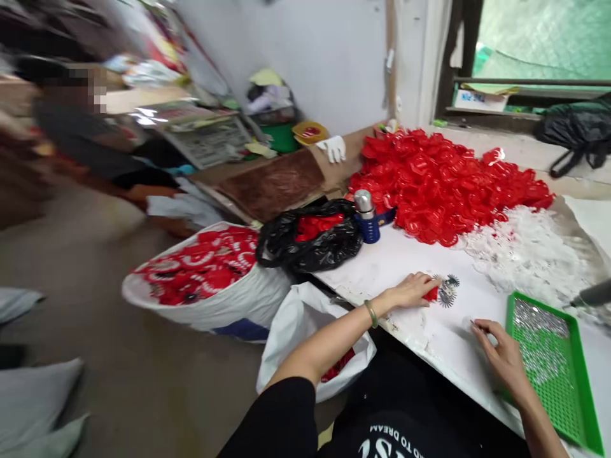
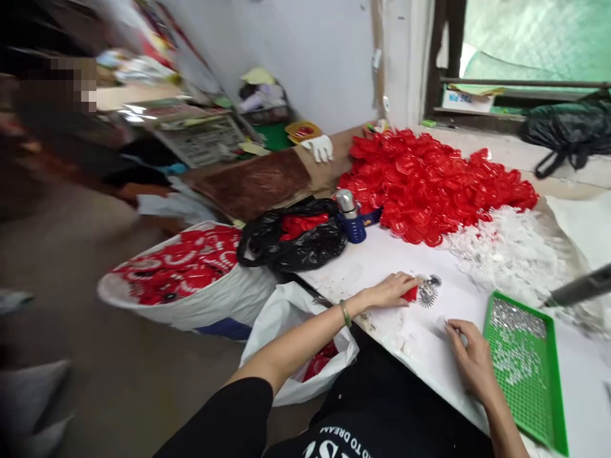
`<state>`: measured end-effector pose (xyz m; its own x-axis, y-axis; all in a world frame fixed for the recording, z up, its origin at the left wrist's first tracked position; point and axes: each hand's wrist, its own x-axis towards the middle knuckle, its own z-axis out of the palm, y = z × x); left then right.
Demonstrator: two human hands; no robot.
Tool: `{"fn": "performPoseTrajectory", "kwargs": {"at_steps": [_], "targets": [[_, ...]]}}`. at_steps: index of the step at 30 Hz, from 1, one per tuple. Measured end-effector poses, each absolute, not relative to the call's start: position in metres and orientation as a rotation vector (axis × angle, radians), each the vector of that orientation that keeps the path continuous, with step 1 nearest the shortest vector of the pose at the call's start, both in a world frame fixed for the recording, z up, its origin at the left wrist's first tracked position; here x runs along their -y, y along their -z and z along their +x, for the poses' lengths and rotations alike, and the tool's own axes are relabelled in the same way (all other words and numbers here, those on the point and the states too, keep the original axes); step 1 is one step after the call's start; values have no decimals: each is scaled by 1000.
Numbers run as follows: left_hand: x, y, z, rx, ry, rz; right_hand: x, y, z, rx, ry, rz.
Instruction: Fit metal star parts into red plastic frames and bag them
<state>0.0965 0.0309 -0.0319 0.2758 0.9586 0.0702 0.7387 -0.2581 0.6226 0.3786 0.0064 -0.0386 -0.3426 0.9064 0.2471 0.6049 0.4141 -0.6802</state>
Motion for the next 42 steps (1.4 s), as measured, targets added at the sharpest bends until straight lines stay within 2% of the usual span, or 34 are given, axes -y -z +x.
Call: {"fn": "performPoseTrajectory", "kwargs": {"at_steps": [4, 8, 12, 16, 20, 23, 27, 31, 38, 40, 42], "targets": [[-22, 32, 84, -1407, -963, 1927, -13, 44, 371, 2021, -708, -1284], [5, 20, 62, -1218, -1459, 1229, -19, 41, 362, 1995, -769, -1334], [50, -20, 15, -1130, -1817, 935, -25, 36, 343, 2019, -781, -1342], [94, -72, -69, -1209, -2367, 771, -24, 37, 325, 2044, -859, -1252], [113, -103, -134, -903, -2701, 515, -24, 44, 317, 2065, -882, -1163], [103, -96, -116, -685, -2522, 435, -26, 39, 313, 2033, -865, -1141], [78, -55, -22, -600, -1892, 332, -22, 14, 314, 1848, -866, -1146], [67, -21, 53, -513, -1619, 161, -14, -10, 327, 1820, -876, -1161], [70, -7, 94, -588, -1499, 164, 0, -6, 351, 1989, -812, -1194], [73, -14, 74, -667, -1599, 213, -3, 6, 353, 2054, -798, -1215], [85, -37, 34, -789, -1893, 301, -9, 17, 353, 2091, -789, -1231]]}}
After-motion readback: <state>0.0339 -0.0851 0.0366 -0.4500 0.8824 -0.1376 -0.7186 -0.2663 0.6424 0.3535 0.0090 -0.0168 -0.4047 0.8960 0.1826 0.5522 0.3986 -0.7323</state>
